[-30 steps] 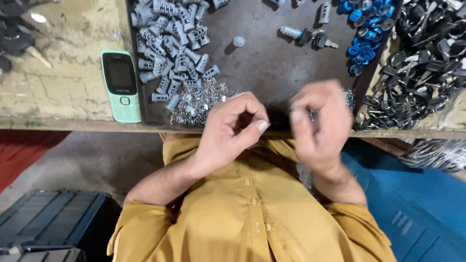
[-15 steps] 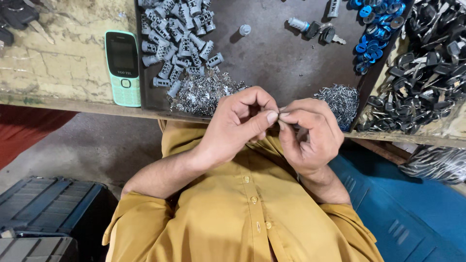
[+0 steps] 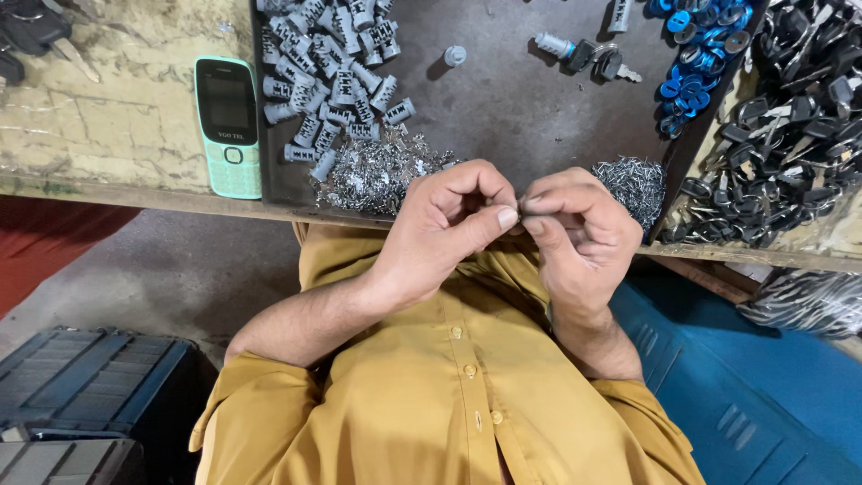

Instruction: The person sits at a workbench and assembles small lock components by hand, picking gray lock bodies and blue caps from a tray, fitting the parts together with both hands, and placing finished assemblies aside among piles of parts and keys.

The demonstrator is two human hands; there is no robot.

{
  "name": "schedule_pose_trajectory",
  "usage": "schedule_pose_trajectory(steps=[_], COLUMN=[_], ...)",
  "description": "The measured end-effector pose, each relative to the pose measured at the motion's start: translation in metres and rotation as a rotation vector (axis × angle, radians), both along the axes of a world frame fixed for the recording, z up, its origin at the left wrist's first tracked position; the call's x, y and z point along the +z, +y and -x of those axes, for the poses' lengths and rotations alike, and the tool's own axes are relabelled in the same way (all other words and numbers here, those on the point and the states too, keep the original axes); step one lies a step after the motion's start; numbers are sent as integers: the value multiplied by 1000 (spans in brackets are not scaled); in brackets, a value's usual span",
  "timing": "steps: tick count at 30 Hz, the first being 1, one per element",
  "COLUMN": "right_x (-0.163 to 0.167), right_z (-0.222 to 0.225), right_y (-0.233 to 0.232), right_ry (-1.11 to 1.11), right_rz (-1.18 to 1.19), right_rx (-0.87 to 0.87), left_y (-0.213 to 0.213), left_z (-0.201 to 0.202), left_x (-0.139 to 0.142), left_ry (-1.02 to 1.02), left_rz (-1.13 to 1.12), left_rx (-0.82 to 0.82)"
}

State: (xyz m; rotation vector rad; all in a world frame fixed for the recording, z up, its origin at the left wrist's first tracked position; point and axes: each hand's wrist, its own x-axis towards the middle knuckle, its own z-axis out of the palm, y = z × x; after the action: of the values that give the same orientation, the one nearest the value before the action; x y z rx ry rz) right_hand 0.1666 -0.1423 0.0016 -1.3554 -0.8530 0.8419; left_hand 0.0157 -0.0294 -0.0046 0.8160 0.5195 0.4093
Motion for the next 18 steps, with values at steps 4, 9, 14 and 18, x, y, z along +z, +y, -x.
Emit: schedule_pose_trajectory(steps=[4, 9, 14, 18], right_x=[0, 18, 49, 45], right_z=[-1, -13, -50, -61], right_y=[3, 7, -5, -21], right_ry=[37, -152, -835, -1185], right_rz=[39, 151, 409, 525], right_rx=[15, 81, -71, 20], left_y=[4, 6, 8, 9], left_z=[2, -1, -1, -2], left_x=[0, -2, -5, -6], left_ry=[18, 35, -3, -25], left_rz=[-62, -43, 12, 59], left_rx=[-10, -26, -47, -54])
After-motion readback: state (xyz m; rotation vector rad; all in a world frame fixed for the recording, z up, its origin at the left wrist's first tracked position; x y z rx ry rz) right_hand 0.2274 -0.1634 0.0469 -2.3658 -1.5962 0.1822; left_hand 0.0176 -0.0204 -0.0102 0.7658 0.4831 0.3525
